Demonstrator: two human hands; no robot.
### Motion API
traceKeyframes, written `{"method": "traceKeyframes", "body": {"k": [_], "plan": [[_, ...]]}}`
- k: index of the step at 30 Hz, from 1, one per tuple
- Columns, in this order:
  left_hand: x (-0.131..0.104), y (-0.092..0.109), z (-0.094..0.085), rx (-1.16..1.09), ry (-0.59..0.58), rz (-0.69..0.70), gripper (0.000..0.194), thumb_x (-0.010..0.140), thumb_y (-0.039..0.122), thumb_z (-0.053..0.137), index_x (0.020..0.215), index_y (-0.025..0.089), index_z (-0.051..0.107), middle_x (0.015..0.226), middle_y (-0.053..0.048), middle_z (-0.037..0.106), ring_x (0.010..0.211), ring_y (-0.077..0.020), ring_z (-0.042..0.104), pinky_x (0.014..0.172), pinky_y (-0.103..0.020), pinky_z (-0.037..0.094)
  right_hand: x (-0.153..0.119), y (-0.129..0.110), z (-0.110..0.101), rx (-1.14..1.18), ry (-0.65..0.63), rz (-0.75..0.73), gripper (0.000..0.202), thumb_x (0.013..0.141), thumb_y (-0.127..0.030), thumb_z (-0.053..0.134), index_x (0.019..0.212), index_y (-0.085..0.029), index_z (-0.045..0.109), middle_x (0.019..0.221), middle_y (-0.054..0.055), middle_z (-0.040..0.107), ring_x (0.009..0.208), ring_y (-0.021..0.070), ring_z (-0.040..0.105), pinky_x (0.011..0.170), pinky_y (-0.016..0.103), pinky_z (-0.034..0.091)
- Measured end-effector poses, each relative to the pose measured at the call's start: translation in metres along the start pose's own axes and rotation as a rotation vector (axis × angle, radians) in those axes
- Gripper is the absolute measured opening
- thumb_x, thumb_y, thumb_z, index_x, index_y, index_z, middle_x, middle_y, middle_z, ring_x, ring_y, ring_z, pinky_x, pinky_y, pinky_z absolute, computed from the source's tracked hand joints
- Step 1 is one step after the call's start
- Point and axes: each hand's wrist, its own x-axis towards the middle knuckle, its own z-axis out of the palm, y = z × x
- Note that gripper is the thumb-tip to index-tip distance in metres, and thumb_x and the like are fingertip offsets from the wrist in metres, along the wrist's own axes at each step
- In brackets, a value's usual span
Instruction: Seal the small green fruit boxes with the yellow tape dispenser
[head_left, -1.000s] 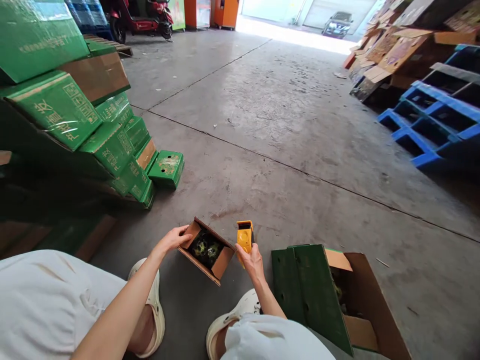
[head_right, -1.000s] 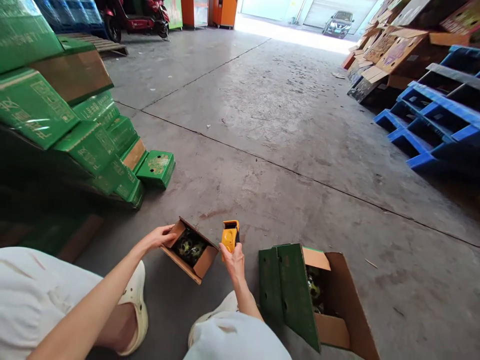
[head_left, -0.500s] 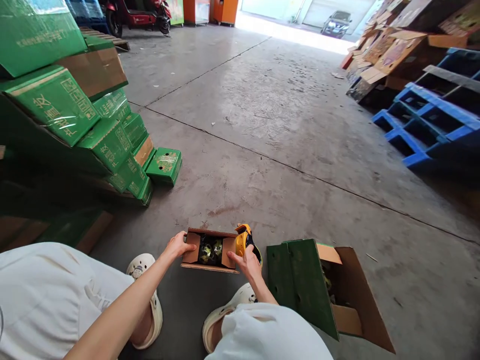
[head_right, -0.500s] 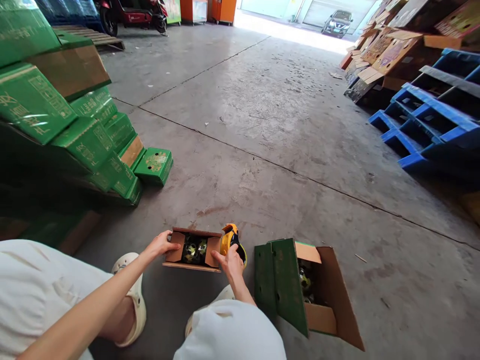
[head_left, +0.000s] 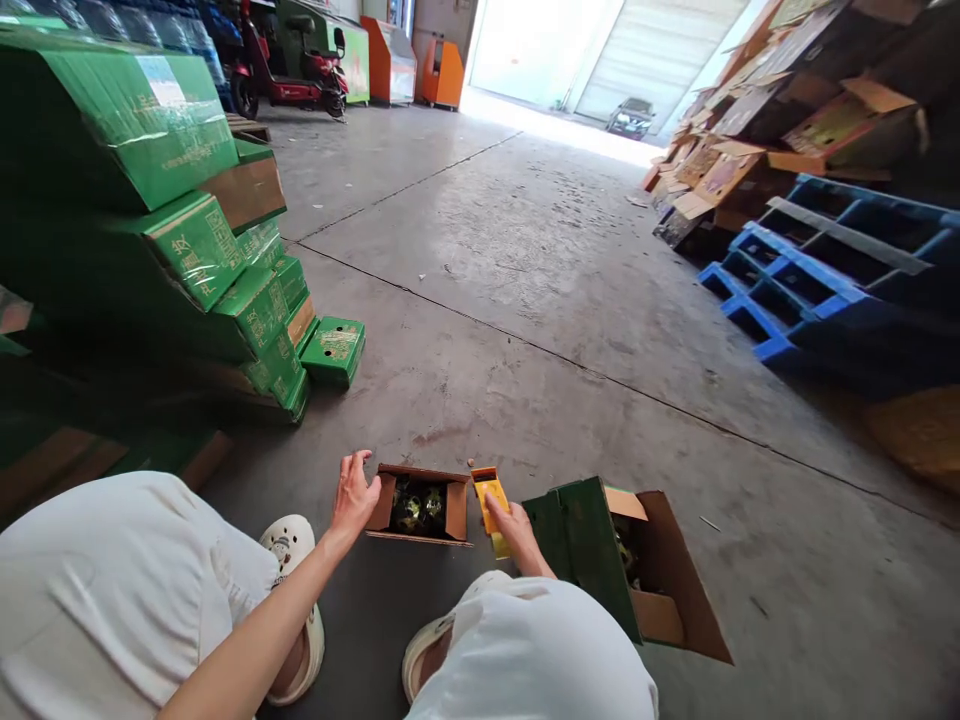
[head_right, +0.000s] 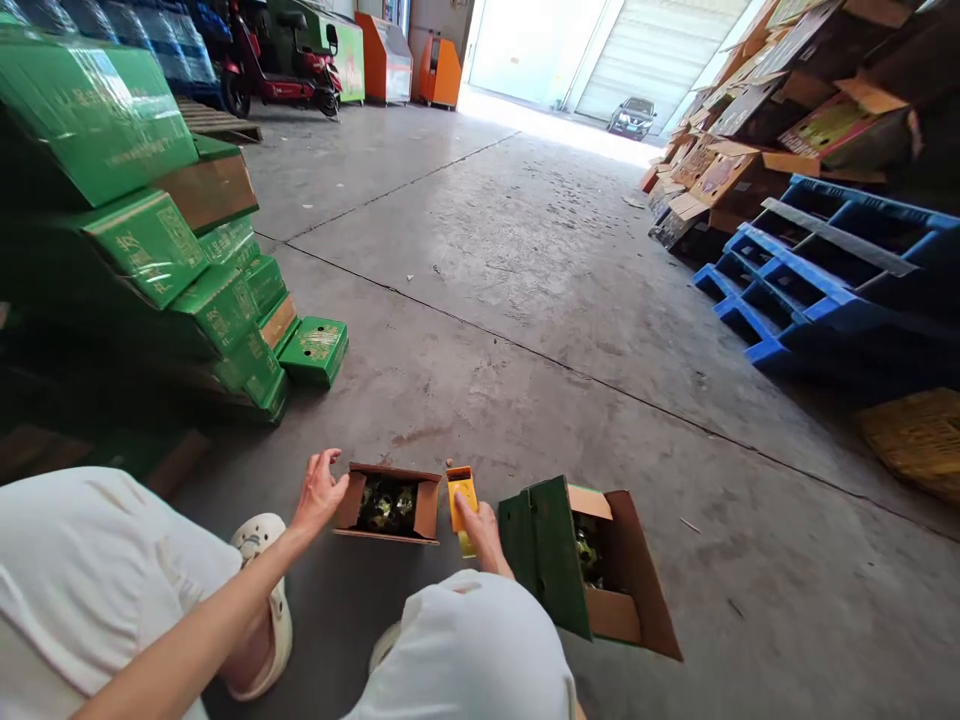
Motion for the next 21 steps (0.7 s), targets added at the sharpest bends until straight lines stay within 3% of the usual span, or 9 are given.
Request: {"method": "traceKeyframes", "body": {"k": [2,5,7,11,15,18,21], "plan": [[0.002,0.010,-0.005,-0.005,-0.049,0.152,0.030,0.097,0.019,0.049,0.121,0.020,0.067,0.121,-0.010,0.070,0.106,-0.0207,0.072,0.099,-0.033,0.054,-0.008,-0.022,-0.030,0.087,-0.004,0.000,0.056,0.082,-0.076,0.064,0.086,-0.021,0.057,0.081,0.010,0.072,0.071,0.0214,0.069,0.061,0.029,0.051],[0.000,0.028,-0.001,0.194,-0.370,0.378,0.033,0.099,0.018,0.045,0.117,0.022,0.073,0.117,-0.008,0.075,0.111,-0.0211,0.070,0.103,-0.035,0.050,-0.029,-0.065,-0.075,0.118,-0.107,-0.174,0.061,0.074,-0.075,0.074,0.092,-0.019,0.060,0.080,0.006,0.070,0.069,0.0189,0.066,0.060,0.027,0.050],[-0.004,0.036,0.005,0.353,-0.540,0.479,0.028,0.094,0.019,0.055,0.113,0.023,0.076,0.117,-0.010,0.076,0.119,-0.0264,0.066,0.112,-0.044,0.044,-0.047,-0.094,-0.092,0.036,-0.182,-0.244,0.060,0.077,-0.074,0.073,0.097,-0.019,0.060,0.080,0.003,0.069,0.070,0.0185,0.065,0.059,0.026,0.048],[-0.009,0.035,0.011,0.460,-0.614,0.532,0.025,0.083,0.013,0.063,0.102,0.022,0.077,0.118,-0.013,0.075,0.129,-0.0332,0.059,0.120,-0.062,0.030,-0.084,-0.131,-0.087,-0.264,-0.161,-0.364,0.046,0.086,-0.065,0.068,0.093,-0.021,0.056,0.082,0.000,0.065,0.073,0.0165,0.061,0.059,0.024,0.043],[-0.005,0.023,0.003,0.519,-0.636,0.540,0.040,0.082,0.010,0.060,0.116,0.027,0.073,0.132,-0.010,0.072,0.144,-0.0313,0.049,0.124,-0.065,0.024,-0.117,-0.135,-0.070,-0.482,-0.137,-0.429,0.037,0.092,-0.055,0.064,0.084,-0.022,0.049,0.083,0.001,0.064,0.073,0.0154,0.057,0.059,0.024,0.037],[-0.003,0.016,-0.006,0.559,-0.618,0.520,0.057,0.081,0.005,0.057,0.132,0.029,0.066,0.145,-0.007,0.066,0.156,-0.0277,0.035,0.127,-0.061,0.024,-0.140,-0.130,-0.072,-0.554,-0.066,-0.407,0.033,0.094,-0.050,0.063,0.083,-0.023,0.048,0.084,0.002,0.064,0.072,0.0161,0.057,0.060,0.025,0.035],[-0.005,0.010,-0.017,0.593,-0.576,0.506,0.062,0.085,-0.001,0.048,0.139,0.026,0.062,0.153,-0.008,0.060,0.158,-0.0230,0.033,0.128,-0.049,0.028,-0.160,-0.125,-0.072,-0.535,0.017,-0.368,0.032,0.097,-0.050,0.060,0.086,-0.022,0.049,0.087,0.004,0.066,0.075,0.0172,0.059,0.060,0.026,0.036]]}}
